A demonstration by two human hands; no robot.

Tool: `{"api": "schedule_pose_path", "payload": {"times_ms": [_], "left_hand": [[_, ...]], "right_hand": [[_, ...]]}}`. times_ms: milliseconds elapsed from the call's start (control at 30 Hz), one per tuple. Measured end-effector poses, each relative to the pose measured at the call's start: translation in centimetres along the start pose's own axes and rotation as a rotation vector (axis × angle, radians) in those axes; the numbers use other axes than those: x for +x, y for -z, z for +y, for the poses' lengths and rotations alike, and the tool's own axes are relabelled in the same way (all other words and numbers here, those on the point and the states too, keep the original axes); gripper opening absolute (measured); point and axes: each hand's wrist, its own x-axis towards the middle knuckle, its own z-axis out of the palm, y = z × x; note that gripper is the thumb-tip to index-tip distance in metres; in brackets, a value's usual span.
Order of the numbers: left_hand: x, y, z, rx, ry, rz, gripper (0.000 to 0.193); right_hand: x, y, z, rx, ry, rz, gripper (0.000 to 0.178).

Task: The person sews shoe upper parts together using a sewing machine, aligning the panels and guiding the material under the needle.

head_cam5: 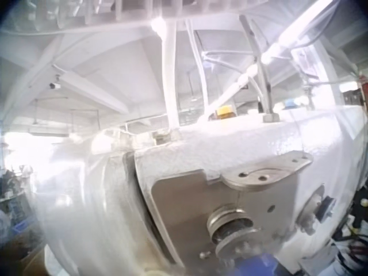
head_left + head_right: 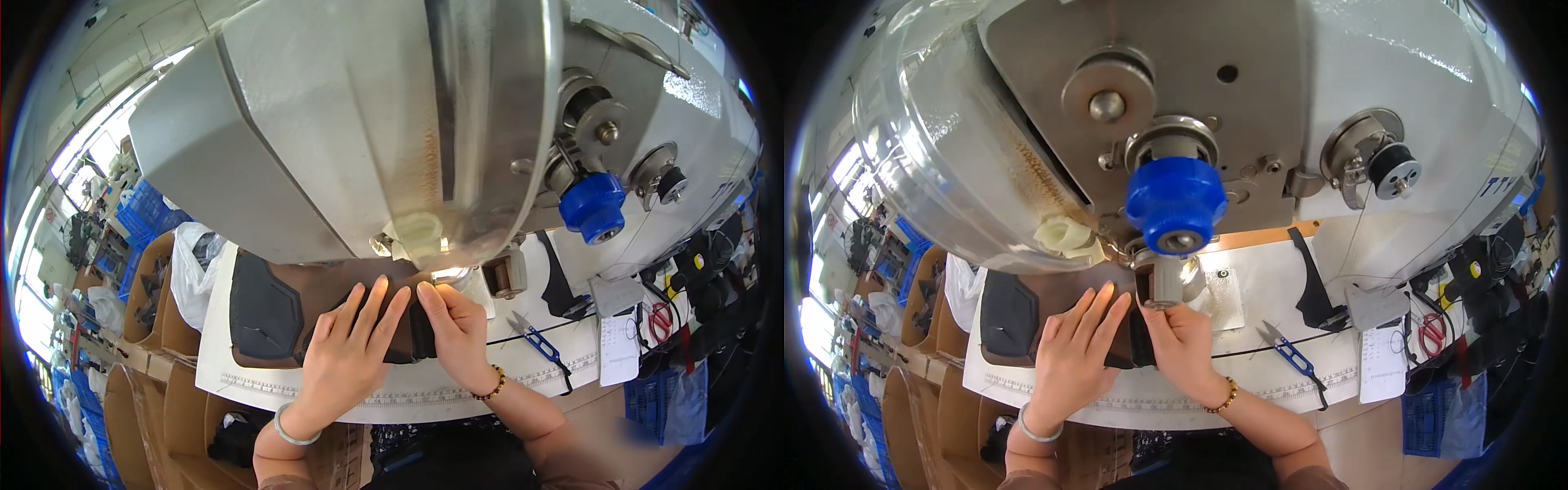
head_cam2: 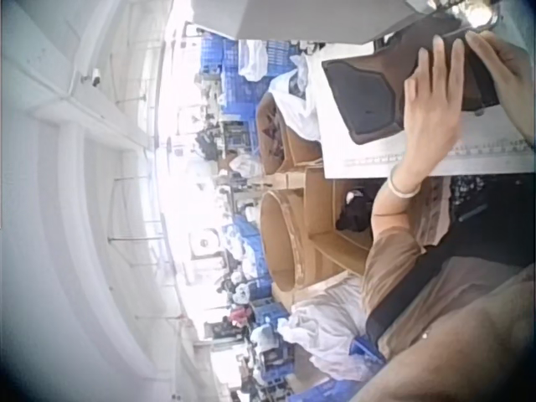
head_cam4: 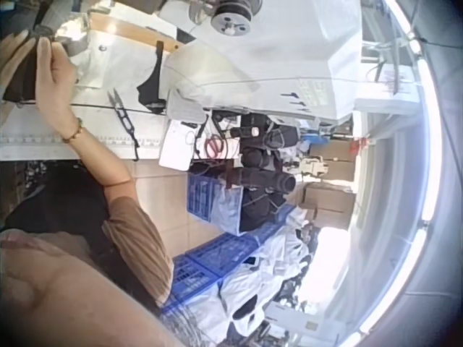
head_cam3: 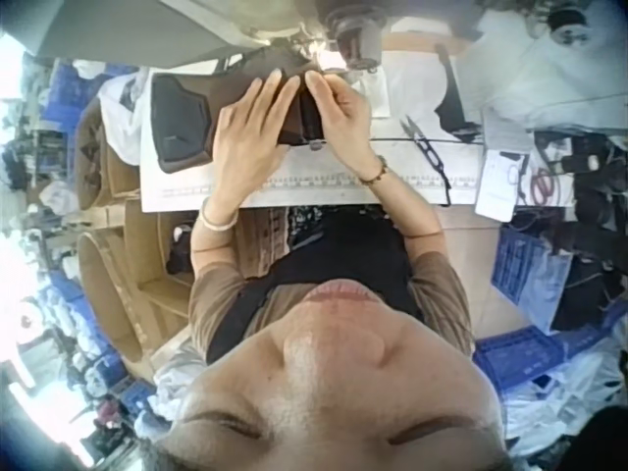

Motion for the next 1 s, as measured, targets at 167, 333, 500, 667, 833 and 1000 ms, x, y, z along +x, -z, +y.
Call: {"api": "schedule_pose_path", "payload": {"times_ms": [167,333,500,667,833,1000], "left_hand": [[0.4,0.2,-0.4,-0.015,-0.004,-0.011,0.068],[0.5,0.2,-0.6,-0.046,-0.006,-0.032,0.070],[0.8,0.1,-1.0,-0.024,-0.012,-0.046,0.070],[1.3,0.4,-1.3,-0.076,-0.007,-0.036,0.072],[1.5,0.8,-2.0,-0.129,-0.008,-0.050,0.076],[1.3,0.7,-2.0,-0.139,-0.024,-0.081,0.075]], "right_hand": [[0.3,-0.1,-0.3,-0.151,-0.008,0.030,0.028],[0.5,-0.2,-0.9,-0.307,0.098,0.058,0.029],[0.6,-0.6,-1.3,-0.295,0.110,0.124,0.029],[-0.4,0.4,-1.8,-0.343,-0.025,-0.058,0.016],[-0.4,1.5,-1.9,-0.103,-0.034,-0.222,0.020],[-0.2,1.8,-1.2,-0.213,0.142,-0.334,0.024]]}}
